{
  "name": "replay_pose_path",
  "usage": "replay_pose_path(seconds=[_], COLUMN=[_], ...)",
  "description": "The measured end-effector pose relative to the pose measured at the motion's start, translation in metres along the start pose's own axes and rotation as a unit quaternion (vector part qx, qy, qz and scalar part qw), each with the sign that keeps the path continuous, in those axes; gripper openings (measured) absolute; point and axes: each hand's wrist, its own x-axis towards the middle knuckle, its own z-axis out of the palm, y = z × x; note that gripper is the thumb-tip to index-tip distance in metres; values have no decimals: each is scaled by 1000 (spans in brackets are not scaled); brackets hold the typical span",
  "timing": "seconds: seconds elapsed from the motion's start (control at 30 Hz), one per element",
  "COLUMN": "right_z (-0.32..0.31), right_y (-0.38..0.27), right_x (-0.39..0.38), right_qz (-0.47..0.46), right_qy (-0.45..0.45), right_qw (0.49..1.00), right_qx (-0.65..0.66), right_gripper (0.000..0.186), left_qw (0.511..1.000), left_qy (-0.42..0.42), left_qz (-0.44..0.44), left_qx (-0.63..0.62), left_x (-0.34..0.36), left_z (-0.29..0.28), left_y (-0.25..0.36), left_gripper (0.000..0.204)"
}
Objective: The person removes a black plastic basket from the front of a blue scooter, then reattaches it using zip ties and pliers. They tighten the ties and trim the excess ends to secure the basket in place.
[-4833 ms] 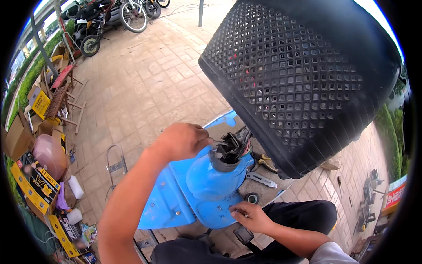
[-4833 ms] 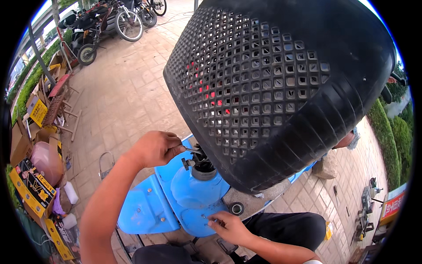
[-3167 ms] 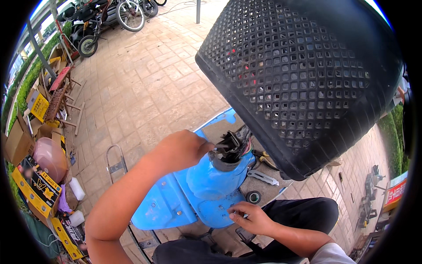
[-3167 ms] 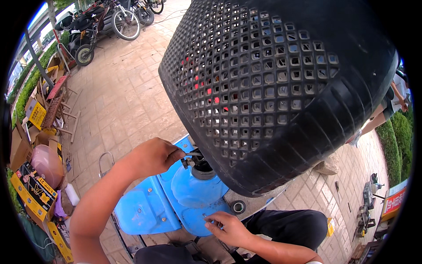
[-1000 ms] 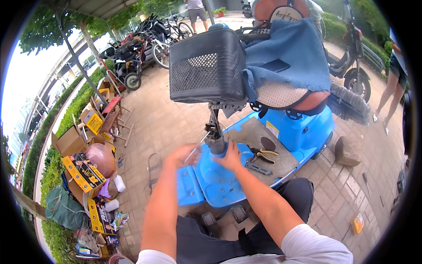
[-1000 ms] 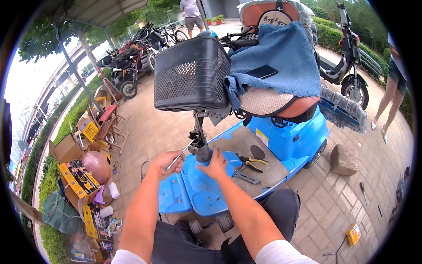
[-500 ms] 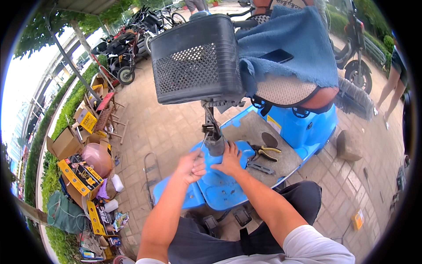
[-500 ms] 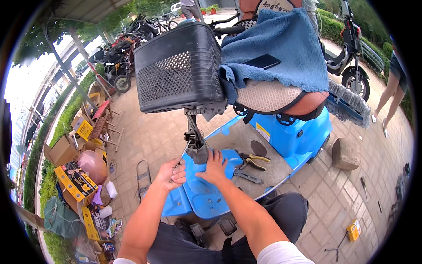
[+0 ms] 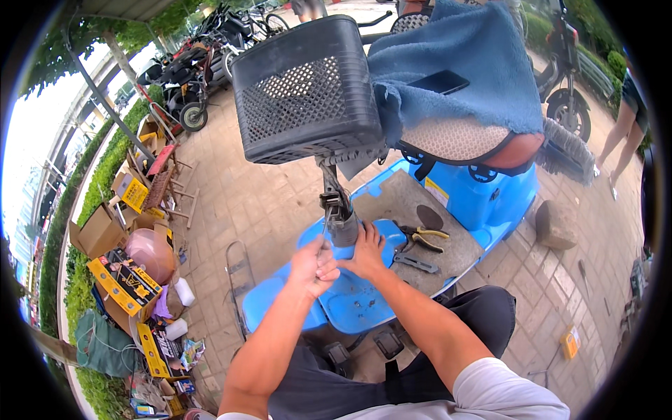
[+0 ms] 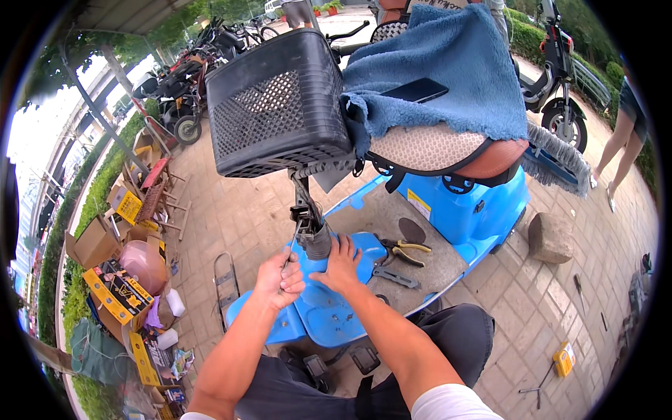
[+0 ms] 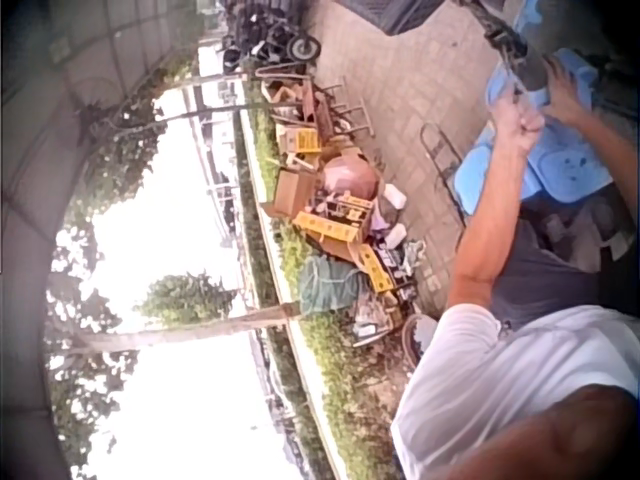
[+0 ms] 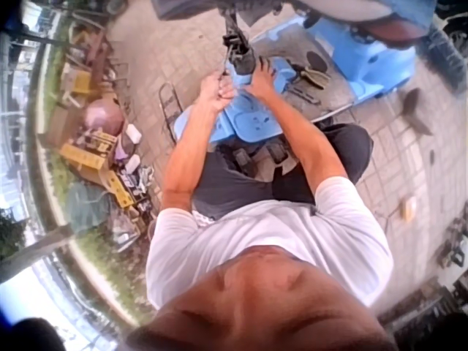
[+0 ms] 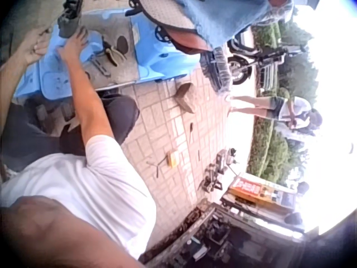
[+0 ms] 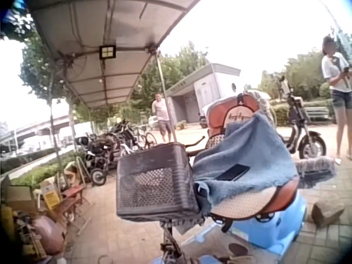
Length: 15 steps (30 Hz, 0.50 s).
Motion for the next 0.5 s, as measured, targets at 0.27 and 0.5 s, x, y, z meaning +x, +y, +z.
replay_pose_path(seconds=[0.27,0.5], right_z=[-1,0], right_y=[-1,2], right_x=[-1,-1], right_qz=[-6,-10], right_qy=[8,-2], right_qw=[1000,1000], right_qx=[12,12], right_gripper=[120,120], left_qw=[1000,1000], left_qy=[3,-13], left_qz=[5,-16], left_qx=[-22,-7], left_x=[-1,1], left_z=[3,-5], left_y=[-7,1], left_gripper=[29,29])
